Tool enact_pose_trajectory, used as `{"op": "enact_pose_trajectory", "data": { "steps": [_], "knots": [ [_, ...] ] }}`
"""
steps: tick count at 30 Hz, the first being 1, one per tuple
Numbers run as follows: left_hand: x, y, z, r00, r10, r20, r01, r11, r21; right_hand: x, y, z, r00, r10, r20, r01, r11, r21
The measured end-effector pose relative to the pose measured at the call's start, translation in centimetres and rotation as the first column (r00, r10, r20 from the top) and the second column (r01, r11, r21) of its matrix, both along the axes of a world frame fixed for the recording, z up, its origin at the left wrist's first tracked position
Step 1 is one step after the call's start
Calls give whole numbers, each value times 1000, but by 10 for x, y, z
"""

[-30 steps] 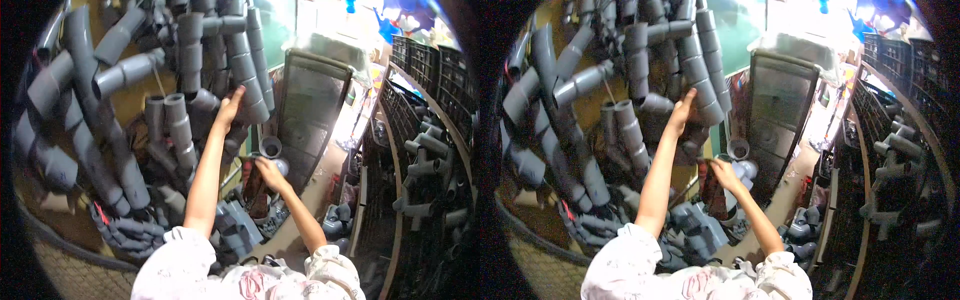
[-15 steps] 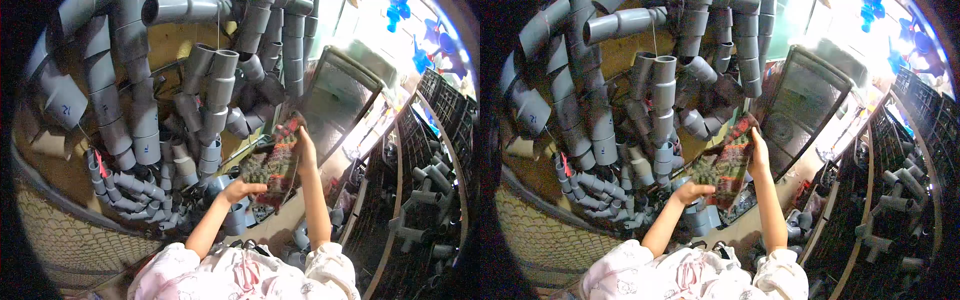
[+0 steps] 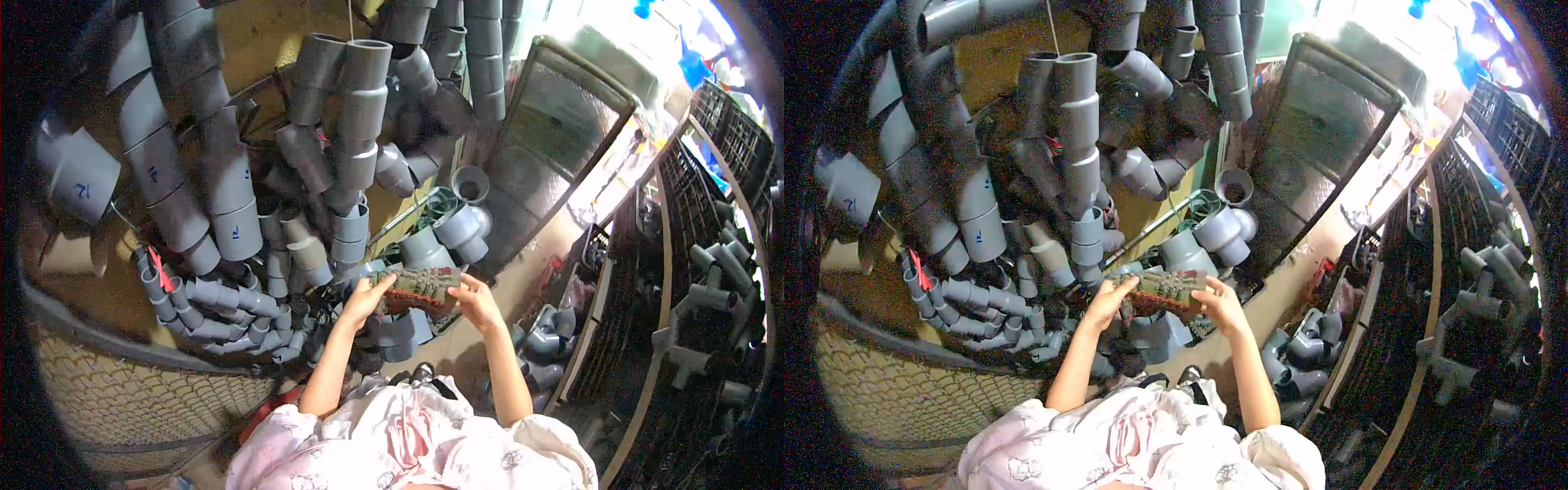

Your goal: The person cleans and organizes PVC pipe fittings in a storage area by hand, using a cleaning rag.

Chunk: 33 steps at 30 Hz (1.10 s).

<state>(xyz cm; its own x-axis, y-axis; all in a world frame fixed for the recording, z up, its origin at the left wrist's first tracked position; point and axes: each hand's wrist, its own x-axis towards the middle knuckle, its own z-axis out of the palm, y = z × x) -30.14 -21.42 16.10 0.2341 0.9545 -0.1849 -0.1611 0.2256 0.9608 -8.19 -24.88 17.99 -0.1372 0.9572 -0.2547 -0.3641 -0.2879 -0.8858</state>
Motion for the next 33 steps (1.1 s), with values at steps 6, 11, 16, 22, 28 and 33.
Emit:
{"op": "enact_pose_trajectory", "data": {
  "steps": [6, 11, 16, 22, 28, 33],
  "knots": [
    [-8, -2, 19, 969, -73, -237, 102, 988, 113, 13, -11, 10, 912, -213, 352, 169, 974, 150],
    [0, -18, 55, 763, 210, -612, -6, 948, 318, 14, -16, 13, 783, -441, 439, 151, 819, 553],
    [13, -26, 47, 809, 436, -395, -32, 702, 711, 13, -25, 37, 640, -595, 486, 141, 712, 687],
    [16, -30, 70, 930, 274, -244, 29, 609, 793, 13, -42, 57, 912, -393, 121, 271, 796, 541],
    [15, -41, 92, 876, -291, 384, 100, 889, 447, 17, -58, 69, 973, -180, -143, 230, 765, 602],
    [8, -50, 111, 855, -374, 360, 176, 862, 476, 21, -76, 65, 907, 236, -349, 129, 634, 763]
  ]
}}
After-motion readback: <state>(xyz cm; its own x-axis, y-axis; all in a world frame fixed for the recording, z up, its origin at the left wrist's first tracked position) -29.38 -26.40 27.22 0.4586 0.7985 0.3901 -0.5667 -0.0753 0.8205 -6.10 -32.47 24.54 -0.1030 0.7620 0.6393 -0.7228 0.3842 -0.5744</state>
